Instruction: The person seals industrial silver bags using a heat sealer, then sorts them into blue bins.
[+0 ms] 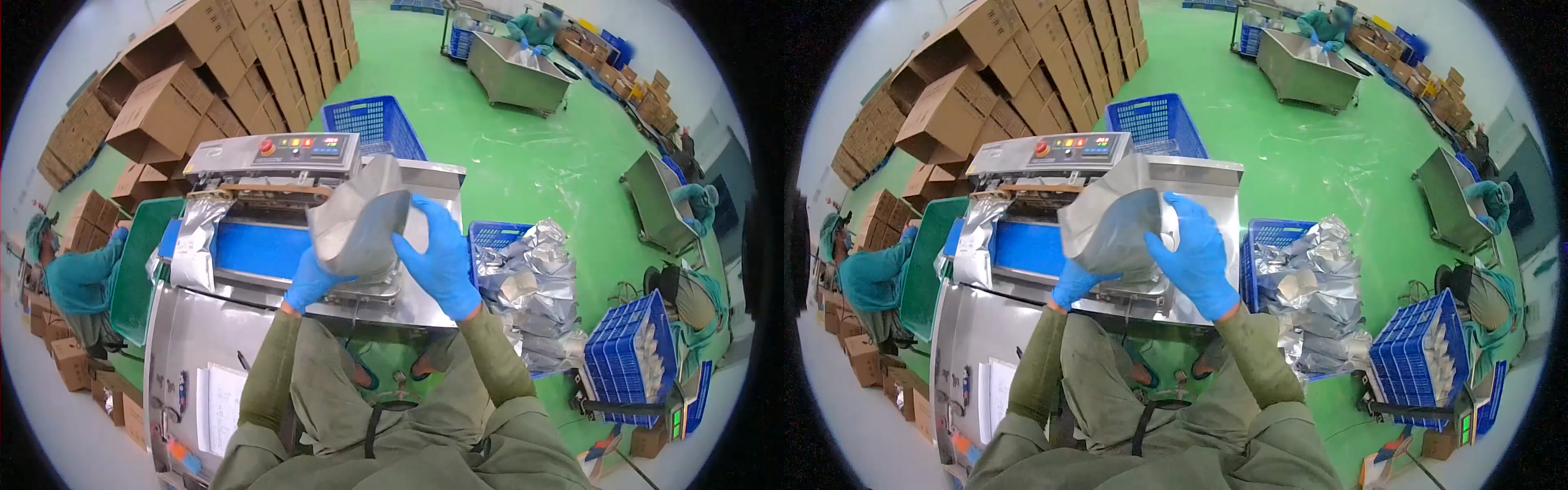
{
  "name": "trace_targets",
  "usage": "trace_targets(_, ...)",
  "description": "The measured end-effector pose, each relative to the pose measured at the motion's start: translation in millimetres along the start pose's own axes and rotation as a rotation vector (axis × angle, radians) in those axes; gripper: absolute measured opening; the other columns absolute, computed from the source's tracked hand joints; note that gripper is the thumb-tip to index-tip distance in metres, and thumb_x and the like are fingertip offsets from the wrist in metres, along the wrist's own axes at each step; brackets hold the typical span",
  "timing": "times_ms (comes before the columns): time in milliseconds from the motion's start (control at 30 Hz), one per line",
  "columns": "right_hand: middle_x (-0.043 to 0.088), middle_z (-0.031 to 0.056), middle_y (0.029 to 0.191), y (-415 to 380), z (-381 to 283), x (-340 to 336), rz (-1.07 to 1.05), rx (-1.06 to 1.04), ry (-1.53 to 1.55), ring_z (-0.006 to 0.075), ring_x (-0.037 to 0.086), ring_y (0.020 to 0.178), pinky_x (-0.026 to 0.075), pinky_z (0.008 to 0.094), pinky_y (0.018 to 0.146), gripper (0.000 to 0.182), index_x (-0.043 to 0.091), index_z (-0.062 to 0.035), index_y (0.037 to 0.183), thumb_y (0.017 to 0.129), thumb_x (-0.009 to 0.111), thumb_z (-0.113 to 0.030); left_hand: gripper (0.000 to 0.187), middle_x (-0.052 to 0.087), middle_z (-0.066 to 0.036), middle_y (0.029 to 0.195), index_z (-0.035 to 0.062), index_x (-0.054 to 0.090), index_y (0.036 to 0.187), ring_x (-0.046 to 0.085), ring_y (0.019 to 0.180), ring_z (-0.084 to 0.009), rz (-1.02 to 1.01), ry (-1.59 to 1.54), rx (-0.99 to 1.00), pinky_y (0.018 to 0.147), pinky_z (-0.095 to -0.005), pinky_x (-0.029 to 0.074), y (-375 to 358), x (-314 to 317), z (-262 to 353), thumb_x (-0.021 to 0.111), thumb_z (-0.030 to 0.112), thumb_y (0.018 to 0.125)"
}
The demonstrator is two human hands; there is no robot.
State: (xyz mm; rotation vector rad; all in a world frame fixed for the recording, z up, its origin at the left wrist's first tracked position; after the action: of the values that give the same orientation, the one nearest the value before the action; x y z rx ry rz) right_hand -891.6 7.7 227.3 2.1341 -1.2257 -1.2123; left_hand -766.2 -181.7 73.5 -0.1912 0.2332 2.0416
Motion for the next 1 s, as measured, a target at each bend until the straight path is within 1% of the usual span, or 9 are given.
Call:
trace_targets(67,0.067,0.0154,0.110,-5.3,39.5,41.3,-0.231,0.192,0.124,0.0307,0.067,0.088,0.052,0.0381,0.074,0.028,0.063,-0.0086,0.111,0.086,0.070,-0.018,0.066,0.058,-0.010,0.135,0.0020,0.047,0.142,0.056,0.122,-0.0200,-0.012,0.147,0.067,0.104,-0.0336,0.046,-9.2,-16.1,46.6,0.077,0.016,0.084)
trace_targets(233,0.060,0.0116,0.080,1.9,34.2,36.8,-0.199,-0.194,-0.132,0.0320,0.061,0.072,0.049,0.0418,0.063,0.014,0.060,-0.0075,0.095,0.086,0.067,-0.017,0.028,0.065,-0.006,0.096,0.0066,0.061,0.115,0.064,0.085,-0.0171,0.019,0.380,0.138,0.072,-0.0324,0.053,-10.1,-43.9,126.3,0.070,0.017,0.090)
trace_targets(367,0.058,0.0110,0.081,-25.6,61.8,20.4,-0.222,-0.488,-0.349,0.0322,0.059,0.071,0.047,0.0423,0.062,0.016,0.060,-0.0070,0.096,0.084,0.067,-0.014,0.017,0.055,-0.006,0.079,0.0127,0.060,0.099,0.061,0.073,-0.0260,0.039,1.270,0.731,0.058,-0.0380,0.050,-21.0,-45.4,123.4,0.066,0.014,0.083)
trace_targets(467,0.064,0.0114,0.089,-24.4,38.8,-1.6,-0.101,-0.454,-0.172,0.0319,0.063,0.079,0.050,0.0402,0.066,0.017,0.062,-0.0055,0.099,0.084,0.068,-0.011,0.033,0.069,-0.008,0.112,0.0101,0.064,0.115,0.067,0.085,-0.0233,0.216,1.205,0.884,0.067,-0.0323,0.054,-39.4,-43.2,112.8,0.066,0.008,0.082)
trace_targets(567,0.067,0.0124,0.094,-26.3,27.6,1.6,0.016,-0.290,0.068,0.0320,0.065,0.082,0.052,0.0371,0.069,0.017,0.065,-0.0040,0.101,0.085,0.068,-0.010,0.042,0.067,-0.010,0.127,0.0062,0.065,0.122,0.068,0.091,-0.0219,0.413,0.647,0.780,0.072,-0.0305,0.055,-40.4,-43.8,119.8,0.067,0.001,0.080)
trace_targets(667,0.065,0.0068,0.078,-32.7,61.9,15.4,0.011,0.167,0.259,0.0207,0.062,0.064,0.047,0.0308,0.058,0.015,0.067,-0.0002,0.095,0.091,0.068,-0.015,0.024,0.071,-0.008,0.089,-0.0016,0.069,0.111,0.062,0.074,-0.0101,0.676,0.193,0.289,0.065,-0.0297,0.049,-34.5,-47.6,92.5,0.062,-0.001,0.088)
trace_targets(767,0.059,0.0002,0.066,-30.3,75.4,21.7,0.040,0.549,0.532,0.0073,0.054,0.054,0.041,0.0267,0.048,0.024,0.066,0.0019,0.088,0.096,0.062,-0.020,0.014,0.062,-0.003,0.068,-0.0044,0.072,0.093,0.056,0.064,-0.0086,0.653,0.017,0.164,0.058,-0.0296,0.045,-1.6,-48.8,103.1,0.063,0.006,0.089)
trace_targets(867,0.058,0.0006,0.065,-49.6,140.8,77.3,0.010,0.786,0.722,0.0091,0.053,0.053,0.043,0.0267,0.047,0.025,0.068,0.0008,0.087,0.095,0.061,-0.021,0.022,0.062,-0.004,0.059,-0.0043,0.070,0.076,0.056,0.056,-0.0118,0.424,0.121,-0.099,0.054,-0.0316,0.044,53.4,-45.9,-21.8,0.067,0.015,0.086)
trace_targets(1000,0.057,0.0004,0.067,-65.7,174.5,115.6,-0.034,0.889,0.630,0.0092,0.052,0.052,0.045,0.0276,0.047,0.026,0.069,0.0025,0.090,0.093,0.063,-0.022,0.029,0.062,-0.009,0.055,-0.0028,0.068,0.064,0.056,0.050,-0.0150,0.492,0.246,-0.041,0.052,-0.0355,0.043,82.9,-55.7,-93.3,0.068,0.019,0.083)
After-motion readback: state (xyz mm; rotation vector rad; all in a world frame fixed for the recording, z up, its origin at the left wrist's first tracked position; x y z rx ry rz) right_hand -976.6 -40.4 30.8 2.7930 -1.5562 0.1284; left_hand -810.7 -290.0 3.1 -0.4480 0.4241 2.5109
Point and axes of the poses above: each hand's wrist, its own y-axis towards the middle knuckle, its own x-axis out of the palm, z = x × y, the point moved 9 cm from there along y, towards the middle knuckle
